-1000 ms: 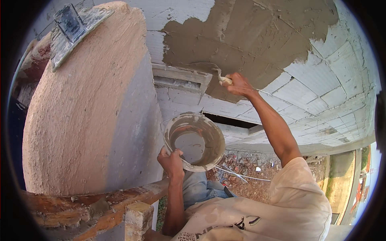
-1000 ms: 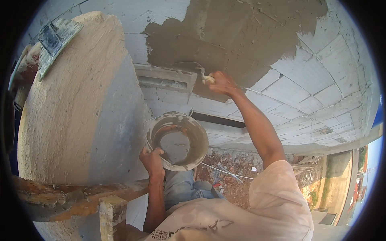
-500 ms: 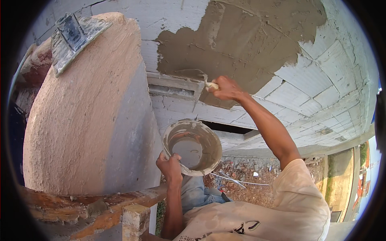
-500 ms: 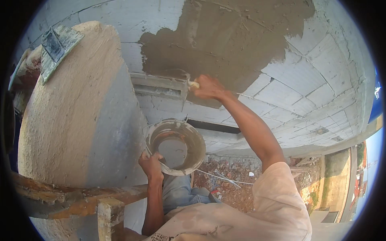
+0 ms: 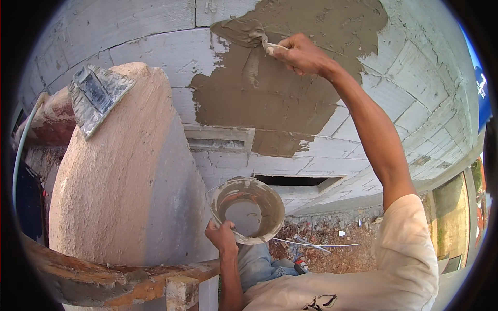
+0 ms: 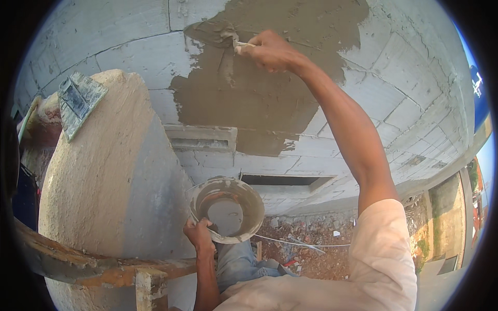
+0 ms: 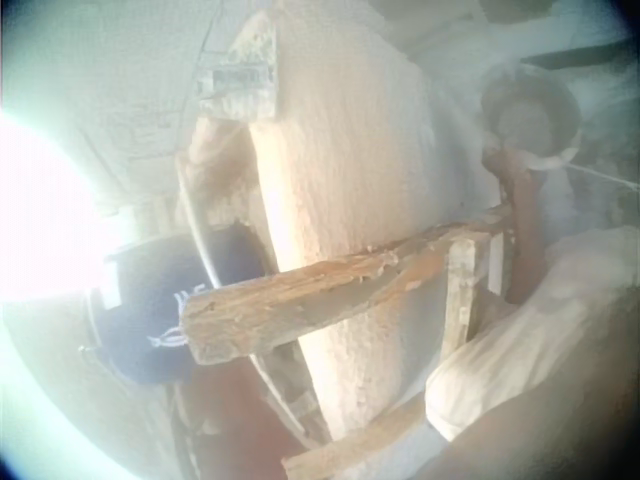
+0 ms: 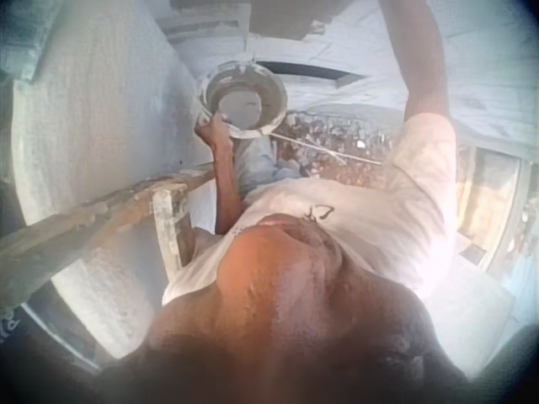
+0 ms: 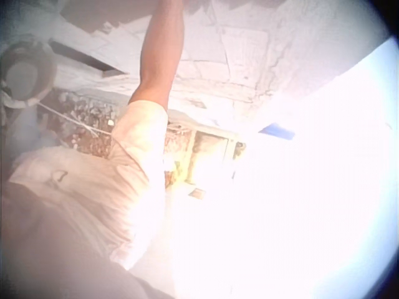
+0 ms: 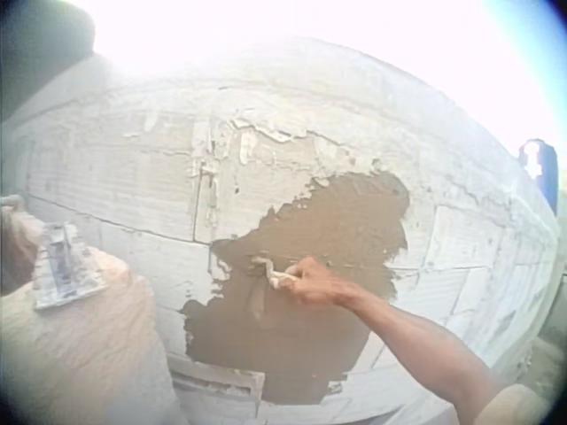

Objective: Apply plaster to a brick wall using a trowel and bucket.

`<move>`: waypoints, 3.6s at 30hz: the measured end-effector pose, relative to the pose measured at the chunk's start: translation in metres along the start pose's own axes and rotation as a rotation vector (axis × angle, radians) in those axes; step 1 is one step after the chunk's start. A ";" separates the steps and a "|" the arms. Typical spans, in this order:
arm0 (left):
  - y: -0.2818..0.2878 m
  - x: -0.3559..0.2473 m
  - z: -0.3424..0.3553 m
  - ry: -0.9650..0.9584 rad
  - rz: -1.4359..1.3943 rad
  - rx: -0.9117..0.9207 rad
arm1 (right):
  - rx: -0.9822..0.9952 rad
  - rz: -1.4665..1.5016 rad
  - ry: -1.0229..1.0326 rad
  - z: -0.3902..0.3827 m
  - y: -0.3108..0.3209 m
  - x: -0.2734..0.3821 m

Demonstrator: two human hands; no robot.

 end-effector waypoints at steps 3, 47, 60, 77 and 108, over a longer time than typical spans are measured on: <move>0.000 -0.003 -0.004 0.007 -0.015 0.011 | -0.035 0.166 0.039 -0.018 0.047 -0.016; -0.027 0.000 -0.047 0.214 0.629 0.393 | -0.570 0.564 -1.592 -0.743 -0.384 -0.239; -0.076 0.066 -0.112 0.400 0.765 0.656 | -0.177 0.838 -2.367 -0.918 -0.512 -0.061; -0.064 0.104 -0.155 0.347 0.988 0.820 | -0.413 0.408 -1.892 -0.848 -0.454 -0.145; -0.066 0.092 -0.116 0.256 0.795 0.677 | -0.248 0.222 -0.984 -0.734 -0.236 -0.127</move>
Point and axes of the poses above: each hand's wrist, its own z-axis towards the middle knuckle, its own y-axis out of the back of the hand, x = y × z, the point moved 2 cm from there along z, towards the middle knuckle, and after that the axes turned 1 degree about -x, right-handed, at the moved point
